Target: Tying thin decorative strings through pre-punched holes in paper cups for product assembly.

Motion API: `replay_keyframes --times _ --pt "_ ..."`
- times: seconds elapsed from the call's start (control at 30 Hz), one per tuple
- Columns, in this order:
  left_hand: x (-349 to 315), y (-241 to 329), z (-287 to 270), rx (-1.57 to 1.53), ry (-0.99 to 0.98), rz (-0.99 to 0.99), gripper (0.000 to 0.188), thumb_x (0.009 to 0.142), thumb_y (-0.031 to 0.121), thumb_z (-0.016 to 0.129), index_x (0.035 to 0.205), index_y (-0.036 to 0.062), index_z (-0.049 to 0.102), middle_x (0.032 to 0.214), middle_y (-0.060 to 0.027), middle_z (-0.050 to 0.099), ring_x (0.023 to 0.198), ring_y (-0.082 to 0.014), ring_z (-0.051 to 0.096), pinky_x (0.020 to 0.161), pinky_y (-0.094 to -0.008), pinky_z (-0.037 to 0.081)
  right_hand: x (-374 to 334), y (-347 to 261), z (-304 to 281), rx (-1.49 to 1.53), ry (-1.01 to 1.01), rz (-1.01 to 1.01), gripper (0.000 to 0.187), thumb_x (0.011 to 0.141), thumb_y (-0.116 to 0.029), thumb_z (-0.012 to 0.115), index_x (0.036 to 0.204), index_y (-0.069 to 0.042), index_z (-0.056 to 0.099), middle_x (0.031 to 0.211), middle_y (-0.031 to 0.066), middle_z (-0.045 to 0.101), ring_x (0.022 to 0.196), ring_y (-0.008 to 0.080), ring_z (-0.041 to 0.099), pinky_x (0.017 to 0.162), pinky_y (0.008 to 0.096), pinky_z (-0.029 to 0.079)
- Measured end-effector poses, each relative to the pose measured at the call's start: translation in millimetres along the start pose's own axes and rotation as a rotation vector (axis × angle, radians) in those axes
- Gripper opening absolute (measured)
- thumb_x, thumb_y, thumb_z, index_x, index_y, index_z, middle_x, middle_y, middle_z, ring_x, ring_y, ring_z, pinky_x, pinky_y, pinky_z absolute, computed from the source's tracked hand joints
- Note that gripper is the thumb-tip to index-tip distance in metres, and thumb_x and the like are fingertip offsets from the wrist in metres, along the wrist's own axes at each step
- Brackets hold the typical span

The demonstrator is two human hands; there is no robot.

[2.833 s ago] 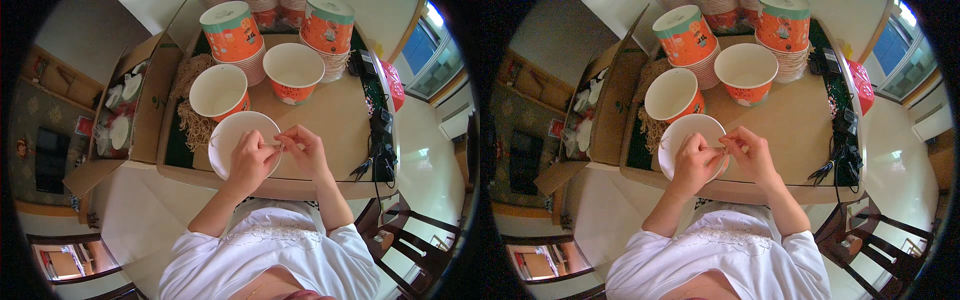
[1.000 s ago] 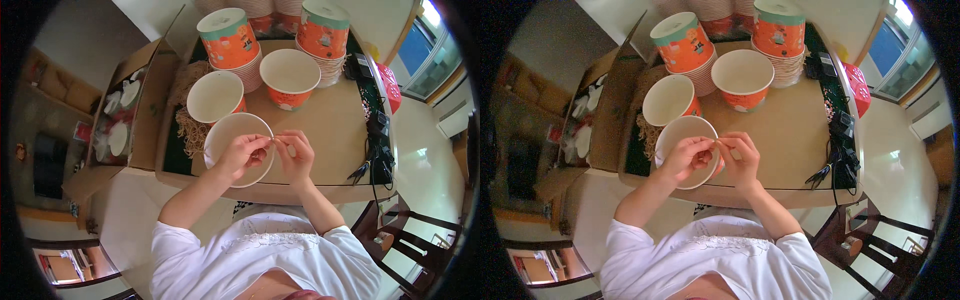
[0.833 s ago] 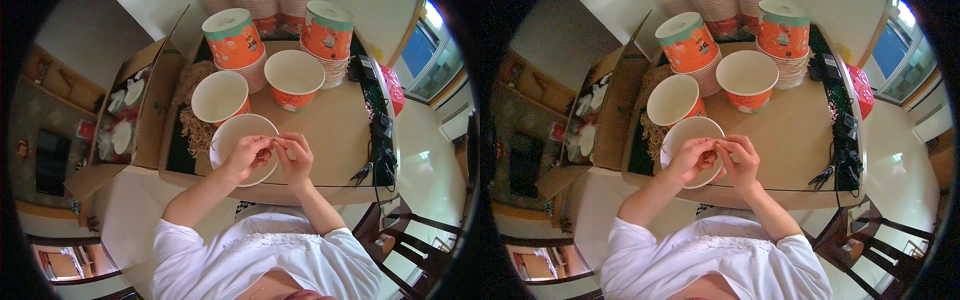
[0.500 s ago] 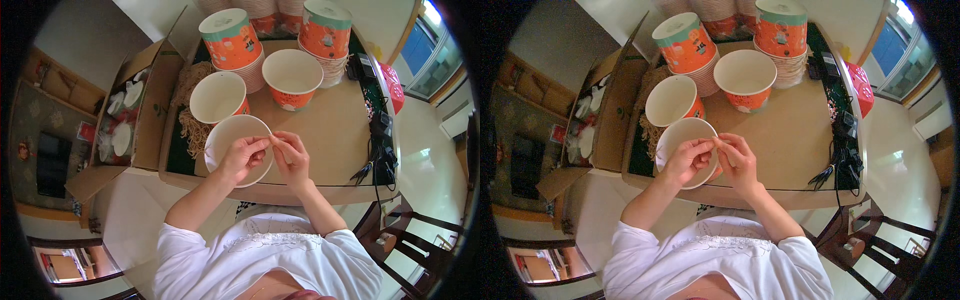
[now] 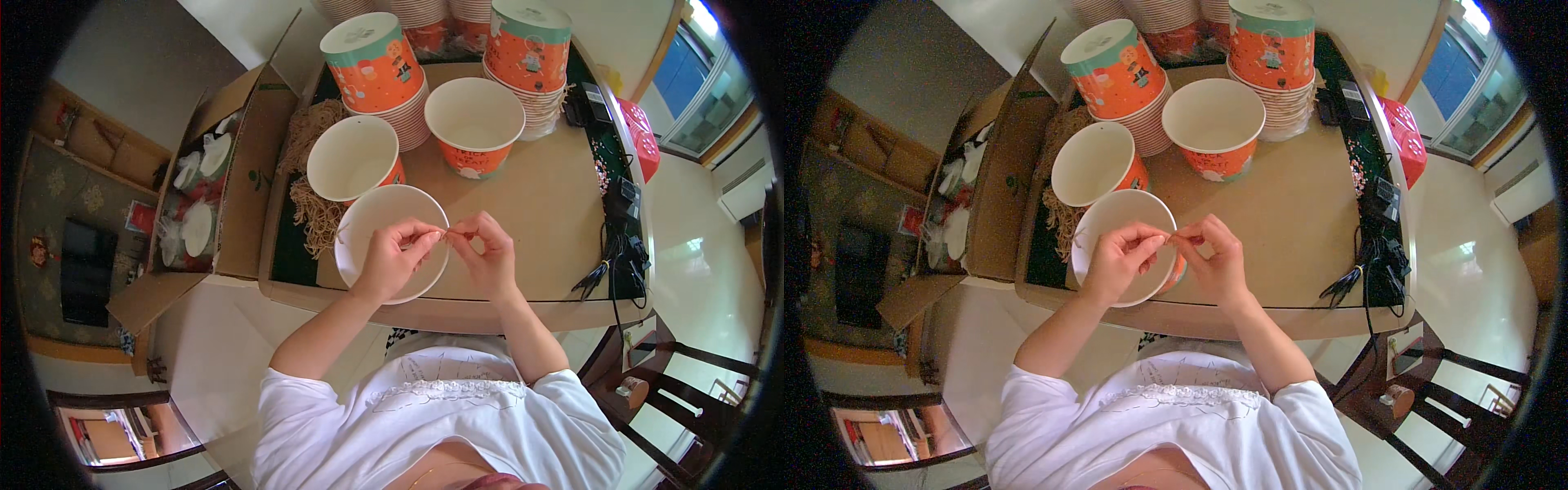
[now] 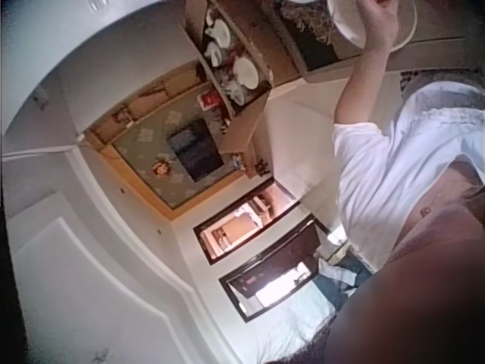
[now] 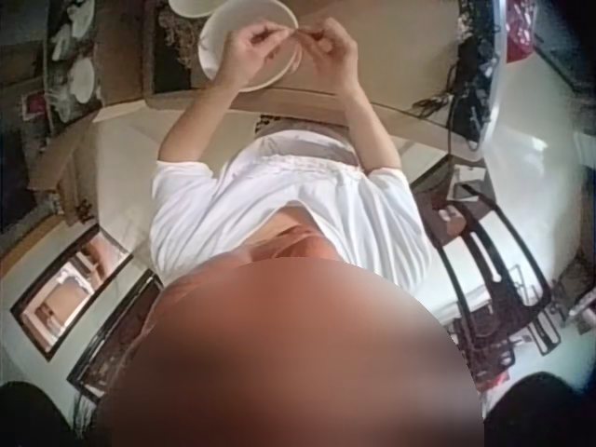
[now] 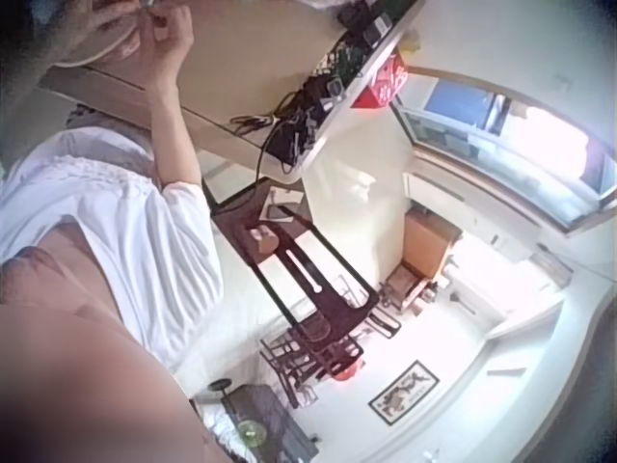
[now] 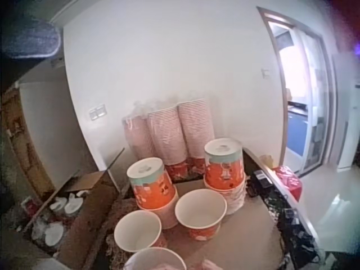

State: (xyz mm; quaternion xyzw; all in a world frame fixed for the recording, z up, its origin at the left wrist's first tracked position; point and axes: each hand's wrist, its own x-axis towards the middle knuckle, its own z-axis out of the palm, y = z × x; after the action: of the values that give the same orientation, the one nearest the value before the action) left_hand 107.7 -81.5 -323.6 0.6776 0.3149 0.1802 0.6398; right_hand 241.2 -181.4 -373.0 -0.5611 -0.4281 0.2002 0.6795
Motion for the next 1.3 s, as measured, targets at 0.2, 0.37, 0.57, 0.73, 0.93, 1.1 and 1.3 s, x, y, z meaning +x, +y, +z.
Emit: replay_keyframes --times 0.2,0.37,0.57,0.73,0.93,1.1,1.3 --pt "4.9 5.1 -5.1 -0.169 -0.081 -0.105 0.013 0.089 0.008 0.062 0.094 -0.0017 0.068 0.072 -0.0011 0.063 0.058 -0.0060 0.054 0.051 -0.0201 0.041 0.1 -3.0 2.0 0.010 0.017 0.008 0.008 0.079 0.004 0.068 0.082 -0.001 0.064 0.080 0.0030 0.058 0.074 0.0108 0.052 0.067 0.0239 0.043" --pt "8.3 3.5 -7.9 -0.196 -0.111 -0.121 0.010 0.087 0.006 0.063 0.093 -0.0021 0.067 0.073 -0.0012 0.063 0.058 -0.0061 0.054 0.051 -0.0199 0.041 -0.3 -4.8 4.4 -0.025 0.027 -0.009 0.007 0.079 0.004 0.068 0.083 -0.001 0.064 0.081 0.0034 0.058 0.074 0.0110 0.053 0.068 0.0240 0.043" --pt "8.6 3.8 -7.3 -0.117 -0.101 -0.070 0.008 0.086 0.004 0.064 0.091 -0.0016 0.066 0.073 -0.0013 0.063 0.058 -0.0056 0.054 0.051 -0.0196 0.042 -0.5 -5.6 2.4 -0.009 0.009 -0.005 0.009 0.079 0.003 0.068 0.086 -0.001 0.064 0.085 0.0044 0.059 0.074 0.0112 0.054 0.067 0.0233 0.044" --pt "2.1 10.7 -9.1 -0.010 -0.028 -0.030 0.007 0.085 0.006 0.066 0.087 -0.0004 0.065 0.072 0.0001 0.062 0.057 -0.0039 0.052 0.049 -0.0184 0.041 5.6 -25.0 2.4 -0.086 -0.064 0.060 0.016 0.077 0.001 0.070 0.092 -0.004 0.065 0.098 0.0055 0.060 0.068 0.0100 0.055 0.064 0.0233 0.046" --pt "-6.7 8.3 -12.9 0.158 0.033 0.075 0.005 0.085 0.004 0.065 0.087 0.0000 0.064 0.076 0.0002 0.063 0.067 -0.0035 0.056 0.059 -0.0189 0.045 10.8 -27.4 1.4 -0.297 -0.167 -0.076 0.014 0.080 -0.007 0.068 0.093 -0.006 0.063 0.107 0.0082 0.058 0.060 0.0143 0.057 0.052 0.0275 0.048" --pt "-12.4 -0.7 -16.1 0.179 0.063 0.154 0.006 0.086 0.004 0.064 0.092 0.0023 0.062 0.078 0.0008 0.062 0.062 -0.0033 0.054 0.052 -0.0179 0.042 10.5 -25.4 1.5 -0.238 -0.226 -0.056 0.012 0.080 -0.001 0.064 0.092 -0.005 0.061 0.090 0.0062 0.063 0.057 0.0145 0.056 0.053 0.0267 0.047" --pt "-12.6 -2.2 -10.0 0.145 0.116 0.314 0.021 0.084 0.002 0.065 0.105 0.0024 0.063 0.083 0.0001 0.063 0.065 -0.0043 0.055 0.058 -0.0193 0.046 9.6 -30.5 3.2 -0.212 -0.213 -0.004 0.020 0.081 0.001 0.063 0.099 -0.004 0.056 0.083 0.0064 0.063 0.058 0.0167 0.057 0.053 0.0273 0.047"
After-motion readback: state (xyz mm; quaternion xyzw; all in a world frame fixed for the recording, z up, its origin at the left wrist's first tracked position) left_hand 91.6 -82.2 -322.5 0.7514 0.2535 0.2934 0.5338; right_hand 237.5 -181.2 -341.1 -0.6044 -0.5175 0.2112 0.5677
